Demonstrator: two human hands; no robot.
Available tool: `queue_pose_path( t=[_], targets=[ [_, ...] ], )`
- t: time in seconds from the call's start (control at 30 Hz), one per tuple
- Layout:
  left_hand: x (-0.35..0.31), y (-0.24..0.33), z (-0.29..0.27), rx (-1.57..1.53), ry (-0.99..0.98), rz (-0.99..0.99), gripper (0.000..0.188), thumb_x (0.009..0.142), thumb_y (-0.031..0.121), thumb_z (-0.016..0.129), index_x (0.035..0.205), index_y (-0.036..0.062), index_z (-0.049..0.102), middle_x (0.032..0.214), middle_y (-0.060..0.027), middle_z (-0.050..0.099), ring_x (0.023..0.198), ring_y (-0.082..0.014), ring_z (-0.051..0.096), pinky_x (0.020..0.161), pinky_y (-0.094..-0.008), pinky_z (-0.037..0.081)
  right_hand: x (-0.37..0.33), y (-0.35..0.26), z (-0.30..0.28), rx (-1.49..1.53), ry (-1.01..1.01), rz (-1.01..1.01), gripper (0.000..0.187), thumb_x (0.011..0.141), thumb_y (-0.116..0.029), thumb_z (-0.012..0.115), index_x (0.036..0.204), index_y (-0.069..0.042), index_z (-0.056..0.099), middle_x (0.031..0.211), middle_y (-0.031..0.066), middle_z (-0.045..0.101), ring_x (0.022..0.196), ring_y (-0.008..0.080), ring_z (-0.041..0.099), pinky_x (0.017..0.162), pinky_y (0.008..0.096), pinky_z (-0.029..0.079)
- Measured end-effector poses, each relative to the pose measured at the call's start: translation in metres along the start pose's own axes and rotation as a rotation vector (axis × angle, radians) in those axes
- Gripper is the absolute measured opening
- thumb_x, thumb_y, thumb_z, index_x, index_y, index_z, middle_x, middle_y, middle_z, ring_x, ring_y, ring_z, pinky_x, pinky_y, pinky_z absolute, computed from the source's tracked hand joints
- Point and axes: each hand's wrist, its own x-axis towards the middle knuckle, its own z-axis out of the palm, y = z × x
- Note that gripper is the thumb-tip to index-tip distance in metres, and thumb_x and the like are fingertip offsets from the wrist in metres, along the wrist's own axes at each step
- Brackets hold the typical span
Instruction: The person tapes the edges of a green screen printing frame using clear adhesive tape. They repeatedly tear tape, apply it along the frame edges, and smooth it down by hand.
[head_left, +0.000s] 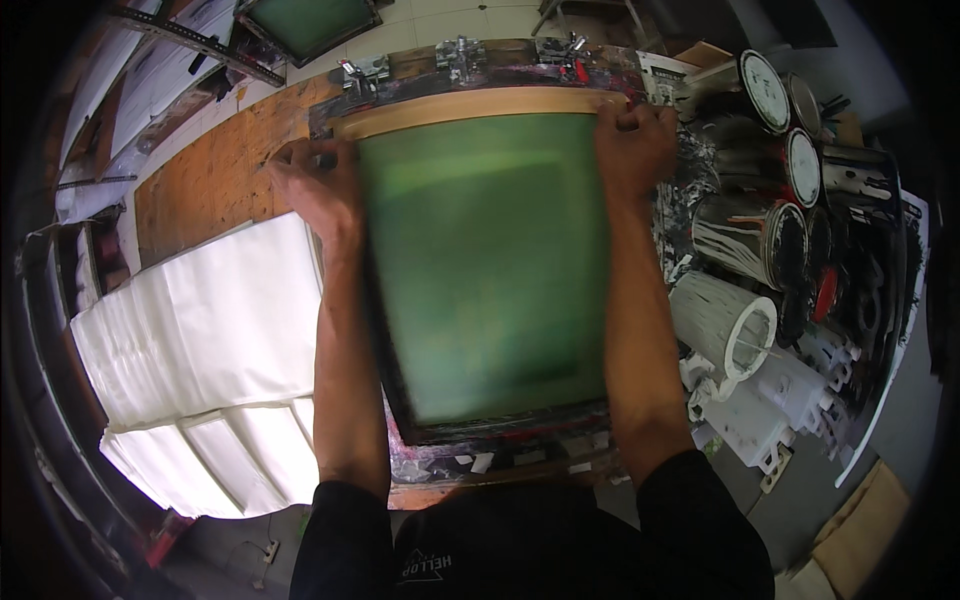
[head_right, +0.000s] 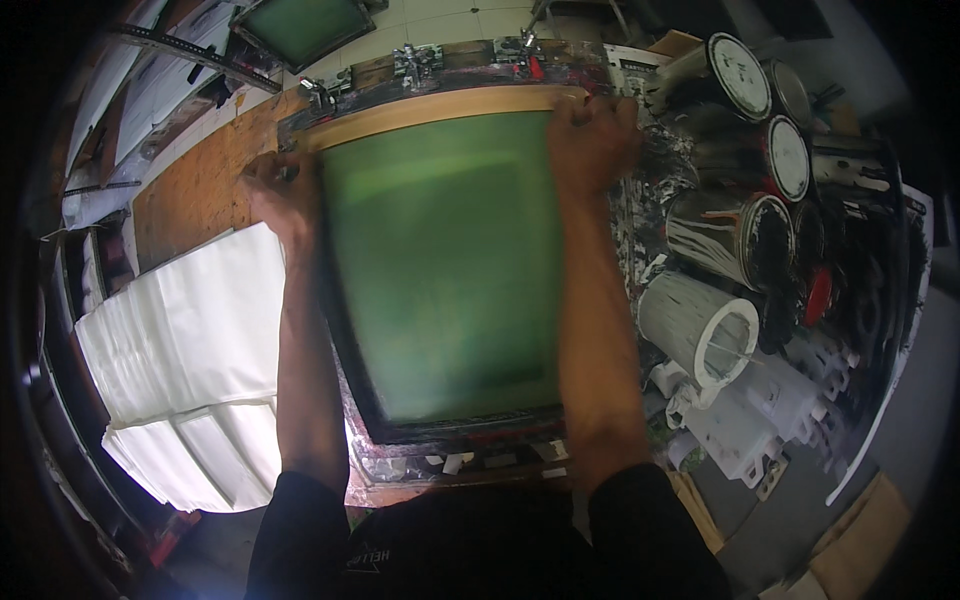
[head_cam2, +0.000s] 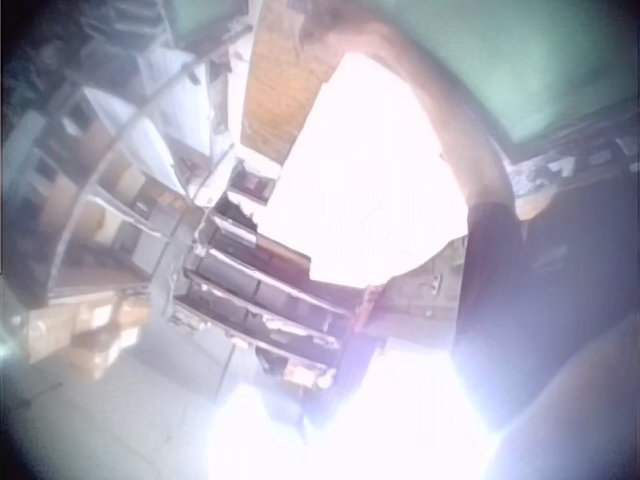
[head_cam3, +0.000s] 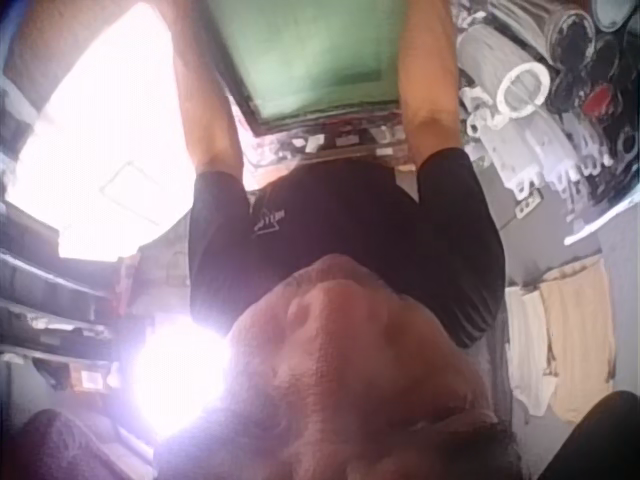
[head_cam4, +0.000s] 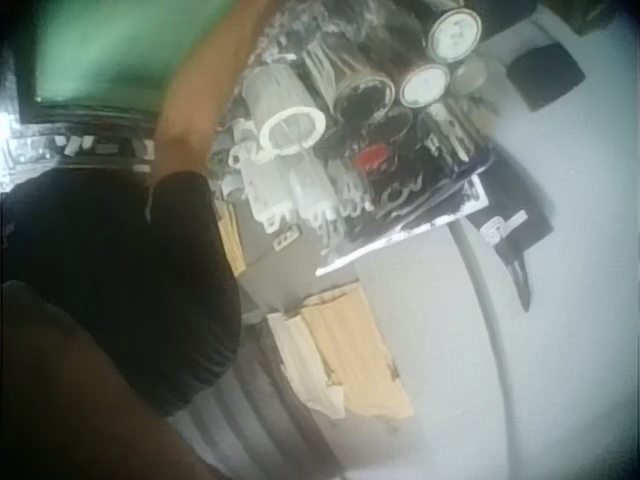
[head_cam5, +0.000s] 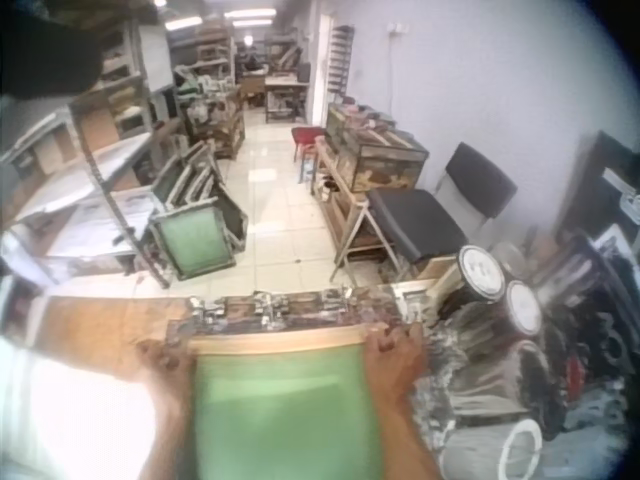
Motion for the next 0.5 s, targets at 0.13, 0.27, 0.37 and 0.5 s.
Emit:
queue_pose_path(
  t=[0.13,0.27,0.37,0.5],
  targets=[
    [0.002,-0.003,0.005,0.098,0.019,0.128,0.016,0.082,0.012,0.074,0.083,-0.0037,0.069,0.100,-0.0215,0.054,0.099,-0.0382,0.054,0.086,-0.0499,0.047,-0.002,0.000,0.000,0.021,0.023,-0.038,0.026,0.072,-0.027,0.083,0.066,-0.009,0.066,0.085,0.0096,0.063,0.075,0.0333,0.067,0.069,0.0485,0.053],
    [0.000,0.003,0.005,0.089,0.021,0.113,0.018,0.084,0.011,0.070,0.083,-0.0066,0.068,0.100,-0.0229,0.054,0.099,-0.0393,0.054,0.085,-0.0523,0.046,-0.002,-0.002,-0.002,0.009,0.023,-0.064,0.027,0.072,-0.028,0.082,0.063,-0.009,0.064,0.085,0.0091,0.063,0.073,0.0330,0.066,0.067,0.0481,0.053],
    [0.000,0.006,0.007,0.132,0.018,0.060,0.020,0.086,0.012,0.069,0.084,-0.0073,0.068,0.102,-0.0239,0.054,0.100,-0.0388,0.053,0.085,-0.0528,0.046,-0.002,-0.004,-0.002,-0.028,0.003,-0.022,0.027,0.072,-0.027,0.082,0.062,-0.010,0.064,0.083,0.0088,0.063,0.074,0.0318,0.067,0.066,0.0471,0.053],
    [0.000,0.011,0.006,0.130,0.017,0.085,0.021,0.087,0.014,0.069,0.085,-0.0069,0.067,0.104,-0.0252,0.053,0.101,-0.0392,0.053,0.083,-0.0527,0.047,0.000,0.000,-0.002,-0.037,0.013,-0.069,0.027,0.072,-0.027,0.082,0.062,-0.010,0.064,0.081,0.0084,0.062,0.073,0.0305,0.066,0.065,0.0462,0.052]
  ],
)
